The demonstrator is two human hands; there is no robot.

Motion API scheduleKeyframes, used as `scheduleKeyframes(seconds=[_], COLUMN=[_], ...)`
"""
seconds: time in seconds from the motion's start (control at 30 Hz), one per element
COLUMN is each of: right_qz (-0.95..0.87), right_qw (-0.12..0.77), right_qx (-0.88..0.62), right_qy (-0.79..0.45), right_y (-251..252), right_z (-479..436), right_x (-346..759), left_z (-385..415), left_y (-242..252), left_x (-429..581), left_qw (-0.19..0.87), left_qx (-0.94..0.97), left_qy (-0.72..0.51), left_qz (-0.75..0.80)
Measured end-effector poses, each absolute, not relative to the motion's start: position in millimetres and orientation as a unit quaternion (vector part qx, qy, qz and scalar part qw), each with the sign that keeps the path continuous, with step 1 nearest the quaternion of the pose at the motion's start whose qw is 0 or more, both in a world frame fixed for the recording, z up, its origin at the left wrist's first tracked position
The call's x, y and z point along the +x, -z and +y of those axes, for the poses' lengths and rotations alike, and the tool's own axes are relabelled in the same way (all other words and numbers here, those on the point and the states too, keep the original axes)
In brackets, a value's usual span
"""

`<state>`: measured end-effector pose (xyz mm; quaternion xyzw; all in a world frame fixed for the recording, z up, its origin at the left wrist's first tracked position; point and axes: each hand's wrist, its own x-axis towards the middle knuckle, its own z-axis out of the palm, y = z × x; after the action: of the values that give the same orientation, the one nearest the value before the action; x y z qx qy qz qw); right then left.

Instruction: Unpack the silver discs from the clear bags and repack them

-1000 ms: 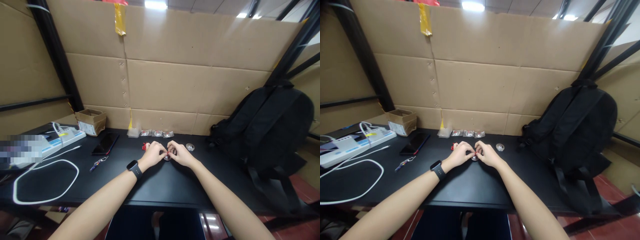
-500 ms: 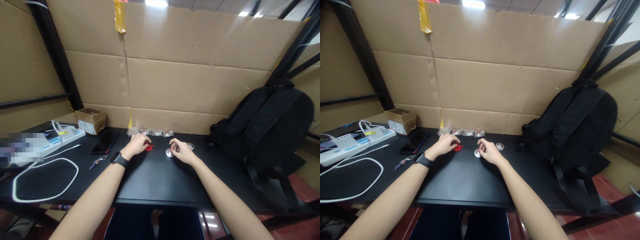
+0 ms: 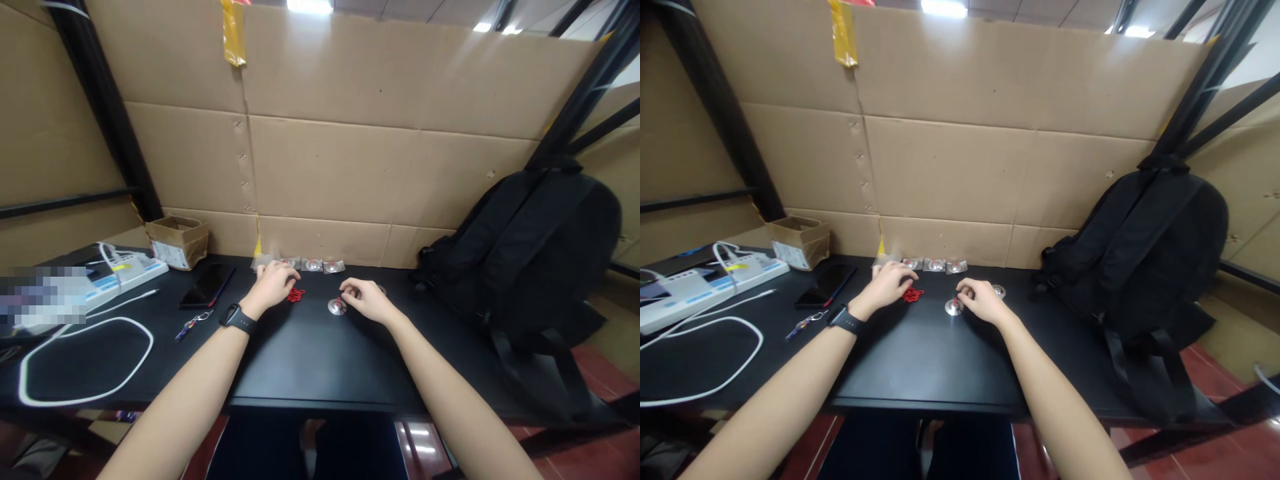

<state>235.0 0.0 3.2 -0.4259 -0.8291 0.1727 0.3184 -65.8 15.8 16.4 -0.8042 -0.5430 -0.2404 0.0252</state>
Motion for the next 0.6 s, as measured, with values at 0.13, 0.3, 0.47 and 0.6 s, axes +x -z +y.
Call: scheduleKeyframes(seconds=[0.13, 0.3, 0.47, 0.6], right_qz=[-0.829, -0.86, -0.87, -0.87], right_qw=[0.323, 0.266, 0.257, 0.256], right_qx=[-0.431, -0.414, -0.41, -0.415], right_qy=[-0.15, -0.134, -0.089, -0.076], right_y=[-9, -8, -2, 2], right_z=[3, 1, 0, 1], right_x=[253, 246, 227, 225], left_z=[17, 24, 28, 26], left_y=[-37, -37, -25, -24], left_x=[-106, -137, -121, -112], left_qw=[0.102, 0.084, 0.074, 0.075], left_qx=[-0.682, -0.64, -0.67, -0.694], left_qy=[0.32, 0.318, 0.275, 0.279], left_qz=[-0.65, -0.694, -0.685, -0.659])
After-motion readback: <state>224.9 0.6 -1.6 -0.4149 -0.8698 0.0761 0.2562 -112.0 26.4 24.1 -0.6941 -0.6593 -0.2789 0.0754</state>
